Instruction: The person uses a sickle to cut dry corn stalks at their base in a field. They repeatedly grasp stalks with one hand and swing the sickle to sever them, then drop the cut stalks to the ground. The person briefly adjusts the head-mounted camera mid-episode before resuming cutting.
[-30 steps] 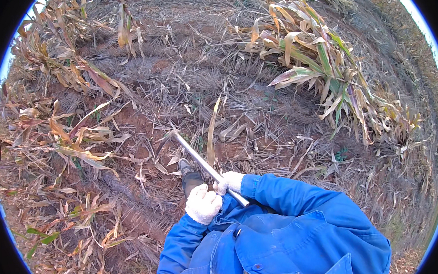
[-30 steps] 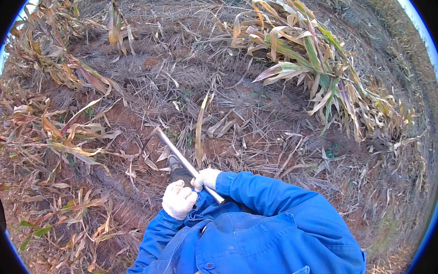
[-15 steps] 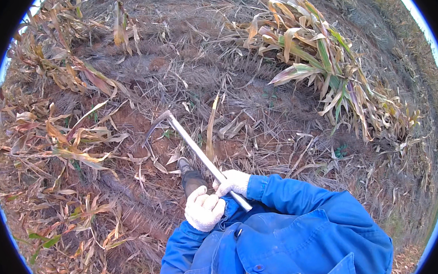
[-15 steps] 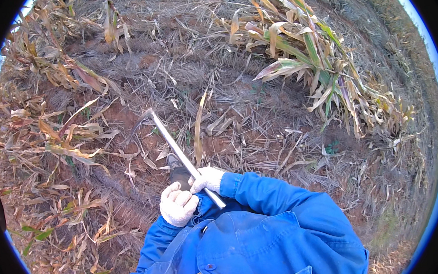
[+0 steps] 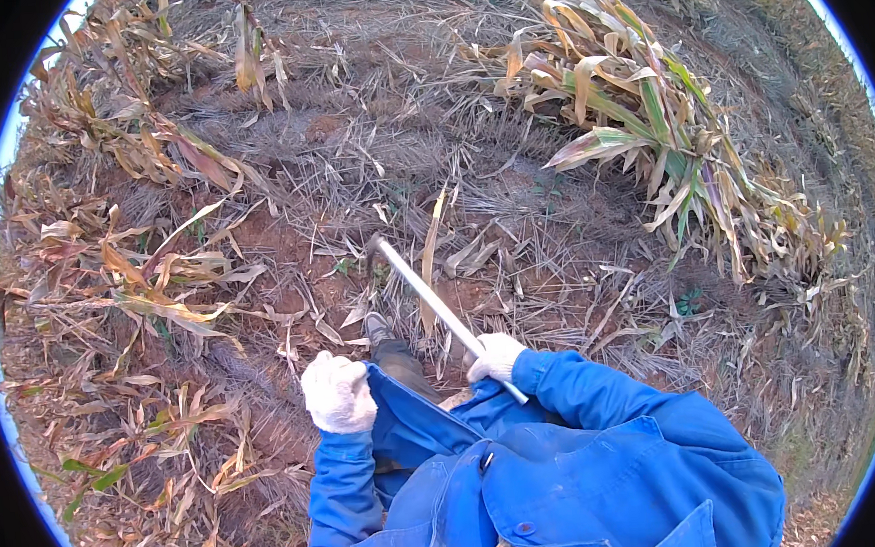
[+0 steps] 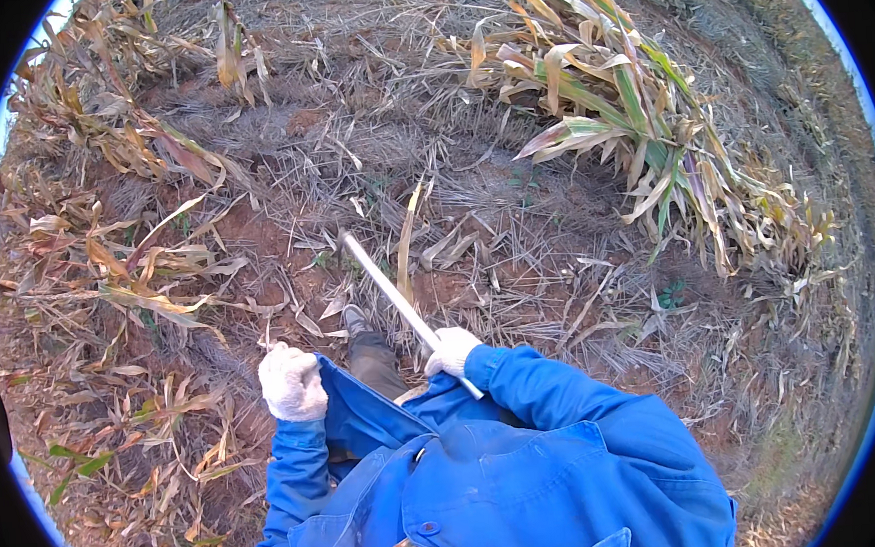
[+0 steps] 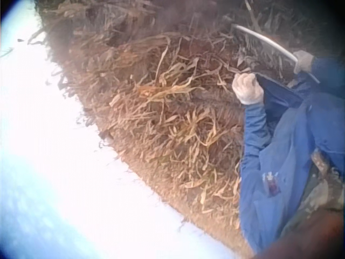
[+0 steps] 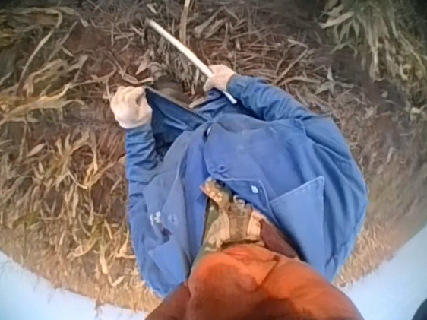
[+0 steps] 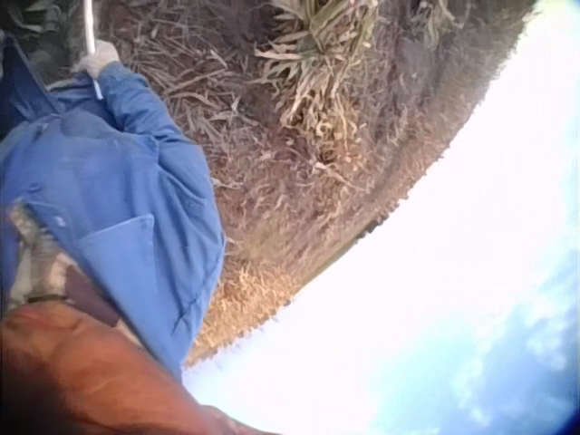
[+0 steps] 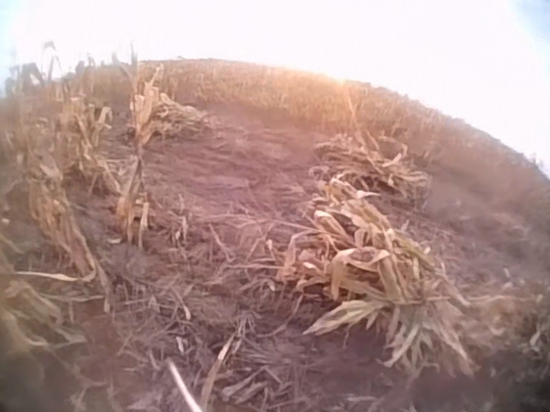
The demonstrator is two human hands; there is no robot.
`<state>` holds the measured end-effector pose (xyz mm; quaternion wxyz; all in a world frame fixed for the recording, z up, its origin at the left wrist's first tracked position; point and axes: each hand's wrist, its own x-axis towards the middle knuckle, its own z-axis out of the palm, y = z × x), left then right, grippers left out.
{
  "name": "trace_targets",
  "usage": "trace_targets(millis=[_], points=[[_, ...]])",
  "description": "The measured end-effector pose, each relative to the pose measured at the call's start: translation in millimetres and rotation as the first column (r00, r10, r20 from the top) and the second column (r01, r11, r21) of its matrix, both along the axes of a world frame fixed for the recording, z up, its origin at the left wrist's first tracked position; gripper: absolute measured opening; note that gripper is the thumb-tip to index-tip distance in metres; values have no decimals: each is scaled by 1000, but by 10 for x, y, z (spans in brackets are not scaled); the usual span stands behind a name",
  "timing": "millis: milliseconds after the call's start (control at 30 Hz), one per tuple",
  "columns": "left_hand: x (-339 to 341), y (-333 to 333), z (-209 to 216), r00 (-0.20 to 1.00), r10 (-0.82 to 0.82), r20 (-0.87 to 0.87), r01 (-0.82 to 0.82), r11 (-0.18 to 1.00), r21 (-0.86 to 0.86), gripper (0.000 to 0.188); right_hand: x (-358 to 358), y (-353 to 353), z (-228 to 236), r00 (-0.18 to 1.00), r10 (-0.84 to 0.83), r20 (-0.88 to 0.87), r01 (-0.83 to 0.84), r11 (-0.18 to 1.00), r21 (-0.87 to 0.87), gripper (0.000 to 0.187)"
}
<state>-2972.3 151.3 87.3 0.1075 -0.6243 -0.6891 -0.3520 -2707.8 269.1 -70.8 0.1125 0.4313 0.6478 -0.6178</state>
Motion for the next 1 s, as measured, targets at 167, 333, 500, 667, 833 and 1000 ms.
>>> trace_targets(millis=[167,333,500,667,833,1000], points=[[-163,-503,-468,976,72,204,-60,996,-66,26,319,677,402,909,-379,175,333,911,244,34],[-40,-208,-523,962,63,265,-61,998,-16,26,96,405,1128,911,-314,-267,266,943,-202,44],[-86,-111,-136,985,45,164,-61,994,90,28,-143,-161,1215,874,89,-477,-267,909,-320,46],[-23,-357,-23,973,155,171,-179,975,135,24,-189,-266,910,804,-302,-512,-226,641,-733,56],[27,-491,-109,940,273,204,-293,953,75,22,-295,-249,871,851,-28,-525,-316,771,-553,54],[9,-618,-145,909,348,230,-360,933,10,21,-370,-186,986,828,195,-526,-383,881,-277,54]])
